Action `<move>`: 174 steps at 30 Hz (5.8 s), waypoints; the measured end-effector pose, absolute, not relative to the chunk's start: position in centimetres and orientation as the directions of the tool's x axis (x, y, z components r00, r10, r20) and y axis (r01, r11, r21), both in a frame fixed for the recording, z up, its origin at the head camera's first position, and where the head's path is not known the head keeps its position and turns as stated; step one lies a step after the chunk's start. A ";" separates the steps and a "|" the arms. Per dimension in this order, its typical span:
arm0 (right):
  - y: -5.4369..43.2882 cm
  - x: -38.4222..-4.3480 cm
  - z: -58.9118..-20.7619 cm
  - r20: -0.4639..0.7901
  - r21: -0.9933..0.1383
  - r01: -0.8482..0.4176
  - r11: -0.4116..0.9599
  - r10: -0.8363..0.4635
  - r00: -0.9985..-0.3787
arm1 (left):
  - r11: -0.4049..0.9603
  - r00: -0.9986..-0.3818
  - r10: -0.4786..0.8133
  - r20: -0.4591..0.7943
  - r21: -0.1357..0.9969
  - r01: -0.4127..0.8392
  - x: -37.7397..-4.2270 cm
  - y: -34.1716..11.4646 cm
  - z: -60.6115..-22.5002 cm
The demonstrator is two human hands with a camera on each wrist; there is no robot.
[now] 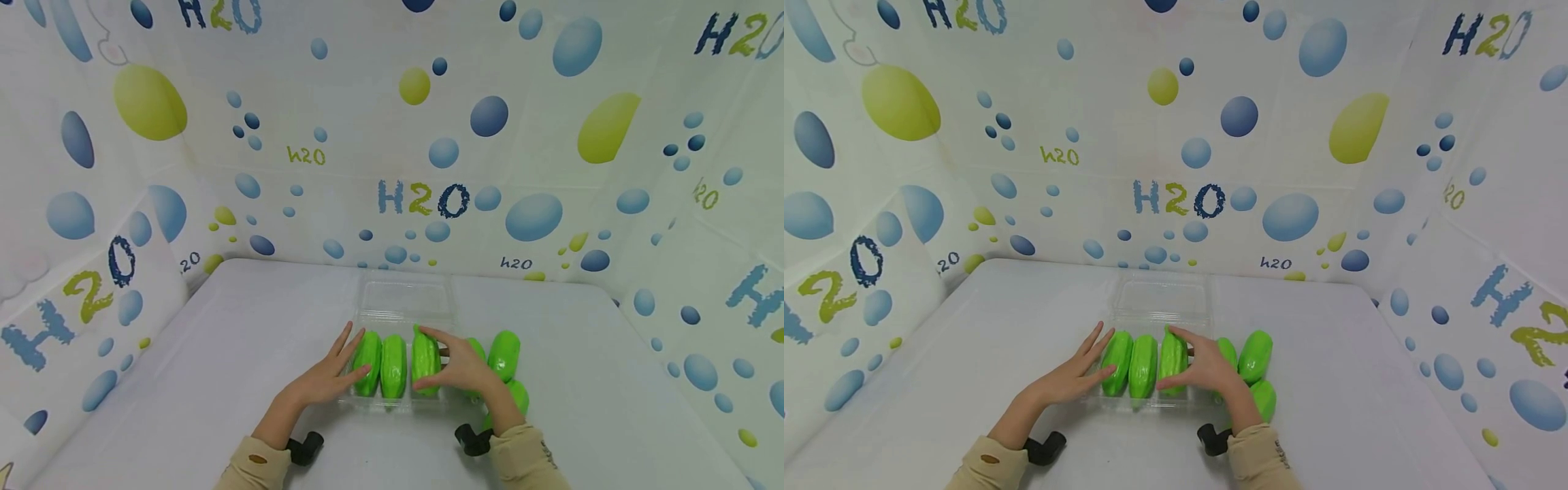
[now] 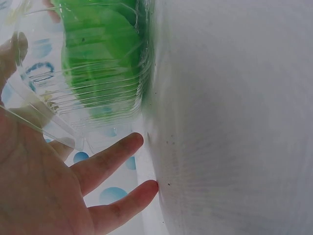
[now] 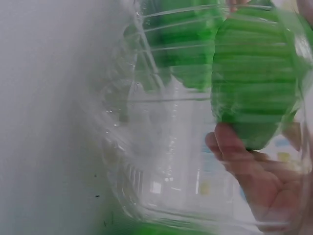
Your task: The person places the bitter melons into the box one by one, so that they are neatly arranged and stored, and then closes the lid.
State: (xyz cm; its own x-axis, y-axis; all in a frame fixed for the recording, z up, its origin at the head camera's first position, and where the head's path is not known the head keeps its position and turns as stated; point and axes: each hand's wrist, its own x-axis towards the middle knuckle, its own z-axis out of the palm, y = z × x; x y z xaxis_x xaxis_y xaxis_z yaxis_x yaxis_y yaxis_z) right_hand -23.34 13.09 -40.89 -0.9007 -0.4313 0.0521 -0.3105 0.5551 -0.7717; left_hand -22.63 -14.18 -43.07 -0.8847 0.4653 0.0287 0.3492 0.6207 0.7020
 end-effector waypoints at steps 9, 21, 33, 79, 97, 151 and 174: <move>12.4 -23.4 -41.3 0.056 -0.746 -0.342 0.571 -0.458 -0.887 | 0.618 -0.884 0.467 0.030 0.703 0.351 -22.7 -14.3 -43.1; 11.9 -23.5 -41.9 0.054 -0.708 -0.372 0.601 -0.478 -0.877 | 0.615 -0.881 0.472 0.026 0.706 0.350 -22.7 -14.3 -43.1; 11.8 -23.7 -42.2 0.053 -0.675 -0.382 0.631 -0.474 -0.879 | 0.617 -0.883 0.469 0.023 0.707 0.346 -22.7 -14.4 -43.2; 11.7 -23.5 -41.6 0.082 -0.620 -0.402 0.674 -0.453 -0.887 | 0.611 -0.881 0.472 0.019 0.714 0.342 -22.7 -14.5 -43.3; 12.9 -22.3 -39.6 0.087 -0.741 -0.339 0.579 -0.418 -0.904 | 0.609 -0.878 0.479 0.021 0.712 0.349 -22.6 -14.5 -43.1; 20.1 -19.1 -37.9 0.124 -0.752 -0.263 0.605 -0.262 -0.957 | 0.603 -0.877 0.479 0.018 0.720 0.344 -22.6 -14.5 -43.1; 23.2 -16.9 -39.4 0.118 -0.685 -0.199 0.701 -0.163 -0.979 | 0.611 -0.877 0.481 0.012 0.713 0.345 -22.7 -14.5 -42.9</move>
